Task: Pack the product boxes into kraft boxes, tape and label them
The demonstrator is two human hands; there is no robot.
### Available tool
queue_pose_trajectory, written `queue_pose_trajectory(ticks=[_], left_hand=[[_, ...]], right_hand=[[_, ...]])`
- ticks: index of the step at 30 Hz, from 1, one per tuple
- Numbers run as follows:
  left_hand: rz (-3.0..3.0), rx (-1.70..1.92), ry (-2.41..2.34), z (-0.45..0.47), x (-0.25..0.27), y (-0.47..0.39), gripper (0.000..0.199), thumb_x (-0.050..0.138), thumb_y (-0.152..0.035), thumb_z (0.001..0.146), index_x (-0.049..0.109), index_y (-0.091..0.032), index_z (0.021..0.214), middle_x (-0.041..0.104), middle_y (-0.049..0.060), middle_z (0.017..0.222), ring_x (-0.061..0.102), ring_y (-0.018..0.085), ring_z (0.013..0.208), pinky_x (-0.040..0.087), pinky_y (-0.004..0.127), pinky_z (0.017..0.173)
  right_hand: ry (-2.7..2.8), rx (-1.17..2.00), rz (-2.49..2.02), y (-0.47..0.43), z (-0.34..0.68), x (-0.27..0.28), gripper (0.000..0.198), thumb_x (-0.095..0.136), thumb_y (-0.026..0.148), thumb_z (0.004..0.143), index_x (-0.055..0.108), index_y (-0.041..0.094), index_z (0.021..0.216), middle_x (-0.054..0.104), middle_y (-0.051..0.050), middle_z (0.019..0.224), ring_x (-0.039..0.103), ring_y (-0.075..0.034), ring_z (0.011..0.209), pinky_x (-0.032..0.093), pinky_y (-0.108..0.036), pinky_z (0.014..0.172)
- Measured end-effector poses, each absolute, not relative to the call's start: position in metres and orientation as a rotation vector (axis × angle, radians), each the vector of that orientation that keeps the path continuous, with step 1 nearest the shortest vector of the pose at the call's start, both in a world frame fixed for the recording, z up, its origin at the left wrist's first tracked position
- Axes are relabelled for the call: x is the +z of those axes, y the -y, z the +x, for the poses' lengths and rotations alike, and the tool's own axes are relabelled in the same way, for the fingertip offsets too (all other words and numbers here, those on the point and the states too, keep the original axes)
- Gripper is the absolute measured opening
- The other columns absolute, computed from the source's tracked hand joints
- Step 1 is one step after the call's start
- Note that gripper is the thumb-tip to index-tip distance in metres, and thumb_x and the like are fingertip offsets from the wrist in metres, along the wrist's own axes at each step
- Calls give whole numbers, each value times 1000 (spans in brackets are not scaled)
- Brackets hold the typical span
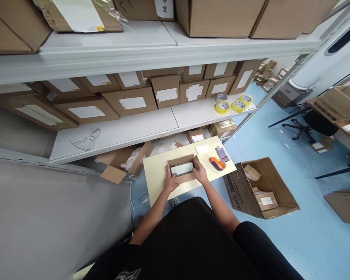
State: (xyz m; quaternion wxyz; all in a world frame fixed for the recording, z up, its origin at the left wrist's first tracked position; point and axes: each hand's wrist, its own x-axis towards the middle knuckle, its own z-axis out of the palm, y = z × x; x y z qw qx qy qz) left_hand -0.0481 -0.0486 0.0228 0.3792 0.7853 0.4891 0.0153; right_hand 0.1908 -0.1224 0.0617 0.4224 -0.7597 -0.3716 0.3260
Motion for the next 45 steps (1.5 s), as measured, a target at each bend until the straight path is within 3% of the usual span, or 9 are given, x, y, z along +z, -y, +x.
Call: queue_pose_trajectory(ticks=[7,16,21,25,28,31,36,40,45], left_hand=[[2072,128,-1375,-38,29,57,30,74,-24,79,73,-22,109,18,2,177,8,33,164,34,50,125],[2073,253,-1539,-12,60,124,15,73,-19,80,74,-21,95,19,0,177,14,37,162,34,48,127],[2117,465,-1587,3,63,206,10,68,-16,83,75,-24,85,34,-3,171,16,35,163,36,50,127],[2150,672,-1620,21,77,277,16,60,-16,91,74,-19,85,19,1,177,18,37,162,38,55,125],[2124,742,-1740,36,94,325,17,59,-16,94,75,-21,90,11,-3,178,18,34,162,37,52,126],[2057,771,-1903,44,110,362,17,59,-17,96,75,-22,94,8,-6,178,16,32,163,36,50,127],[1928,828,-2100,31,128,413,16,60,-16,95,75,-21,95,9,0,178,13,32,163,35,55,126],[1744,856,-2268,13,129,458,13,65,-19,92,76,-22,95,19,0,176,12,30,164,31,55,128],[1514,924,-2402,-15,122,531,11,66,-21,91,77,-21,93,22,2,176,15,30,163,29,54,129]], right_hand=[[996,894,-1854,134,201,66,60,65,32,83,64,29,143,60,-7,152,57,-33,140,53,-54,110],[1301,925,-1661,149,243,93,55,66,25,84,68,26,139,66,-9,146,61,-32,136,49,-53,116],[1654,886,-1526,170,258,97,53,64,24,89,66,22,142,62,-12,150,56,-30,143,42,-50,122],[1974,868,-1543,187,255,96,64,64,21,91,54,19,154,39,-14,168,33,-32,158,31,-52,127],[2237,832,-1508,194,245,101,71,69,19,88,50,21,156,34,-14,170,24,-35,160,22,-57,128],[2451,787,-1408,197,227,114,65,72,19,88,56,23,151,47,-15,163,36,-35,155,20,-57,127],[2681,824,-1210,206,179,145,23,60,26,100,77,25,116,78,-9,121,69,-25,114,43,-35,104],[2873,776,-1078,233,131,157,22,57,30,103,78,25,102,81,-7,107,73,-24,101,44,-28,87],[3016,723,-827,289,68,153,25,54,32,104,78,25,106,81,-9,110,73,-24,103,47,-30,90]])
